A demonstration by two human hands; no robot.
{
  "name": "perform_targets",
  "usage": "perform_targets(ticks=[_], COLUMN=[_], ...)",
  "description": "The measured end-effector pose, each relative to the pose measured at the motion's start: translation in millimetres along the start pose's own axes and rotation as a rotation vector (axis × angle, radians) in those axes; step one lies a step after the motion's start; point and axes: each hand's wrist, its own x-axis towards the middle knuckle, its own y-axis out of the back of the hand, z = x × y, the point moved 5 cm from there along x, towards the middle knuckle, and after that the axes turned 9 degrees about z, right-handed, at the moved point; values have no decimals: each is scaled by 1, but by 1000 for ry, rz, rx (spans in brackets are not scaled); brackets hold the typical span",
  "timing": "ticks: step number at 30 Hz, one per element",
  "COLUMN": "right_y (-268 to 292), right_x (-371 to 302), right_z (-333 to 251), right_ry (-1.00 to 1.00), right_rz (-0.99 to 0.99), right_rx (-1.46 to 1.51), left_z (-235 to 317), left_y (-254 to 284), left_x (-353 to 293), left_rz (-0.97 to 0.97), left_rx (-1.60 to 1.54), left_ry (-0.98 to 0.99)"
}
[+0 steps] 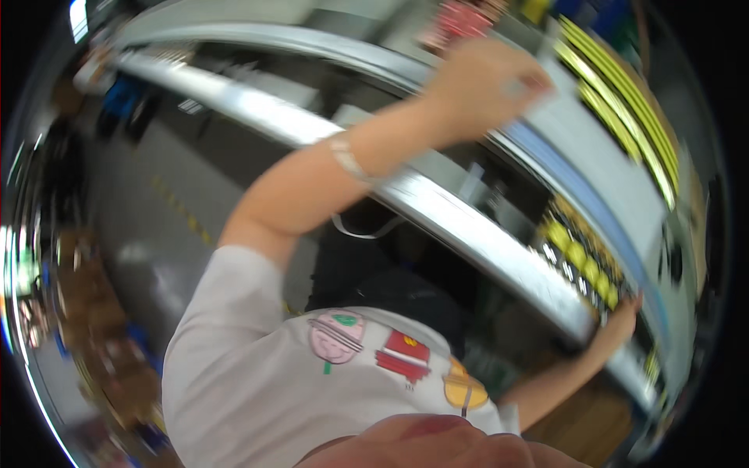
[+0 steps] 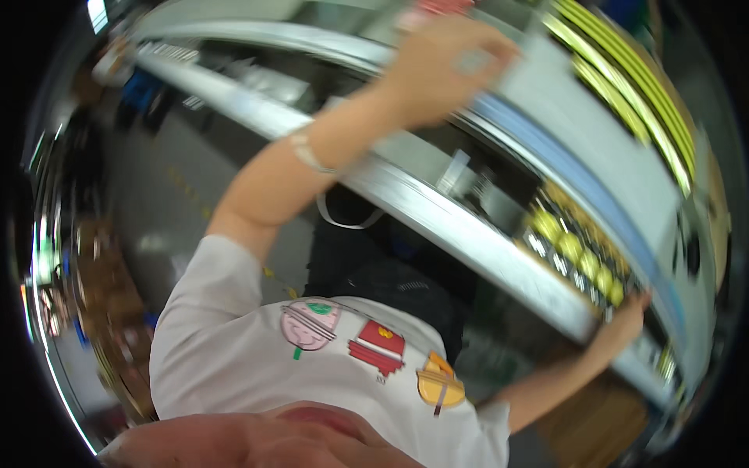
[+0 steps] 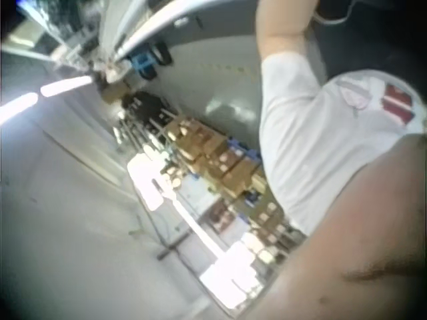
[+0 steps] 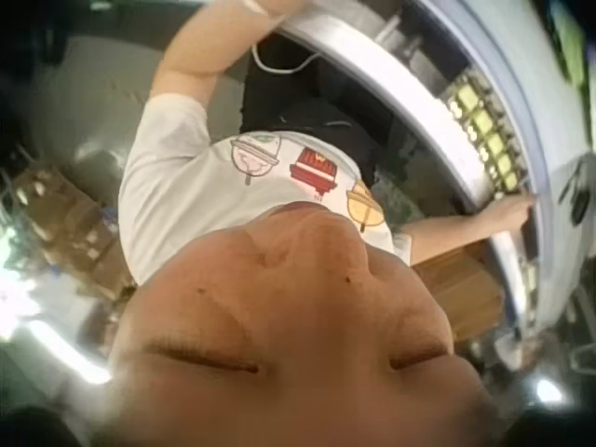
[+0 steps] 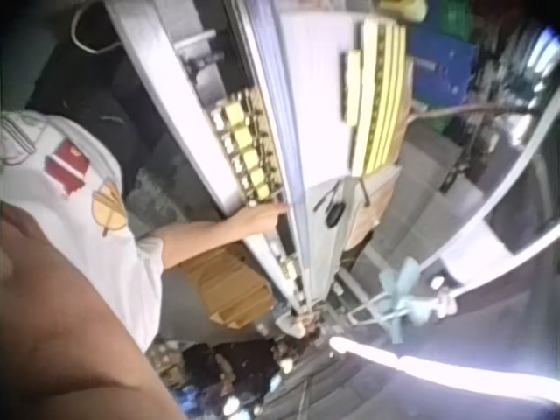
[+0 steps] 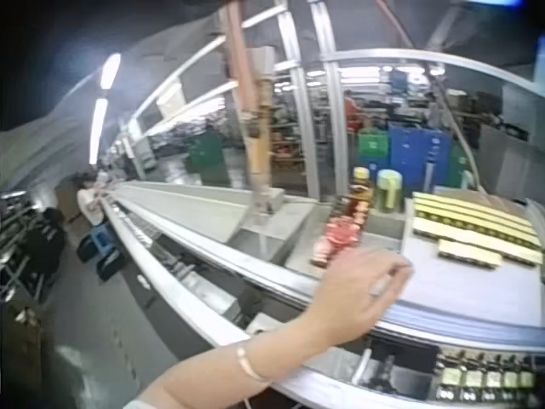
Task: Placing small yellow components onto printed circuit boards on a conveyor assembly line.
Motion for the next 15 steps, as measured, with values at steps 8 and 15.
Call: perform_targets(ticks=[8,15], right_y=[-3,3], right_x=[4,6], right_z=[-5,-1], right_ry=[-495,-386], right_rz=[134,141], right_rx=[204,271], left_z=[-4,5], left_y=[8,20], left_x=[2,8], left_rz=[64,128], left_rx=[-46,-89], left_ry=[51,34])
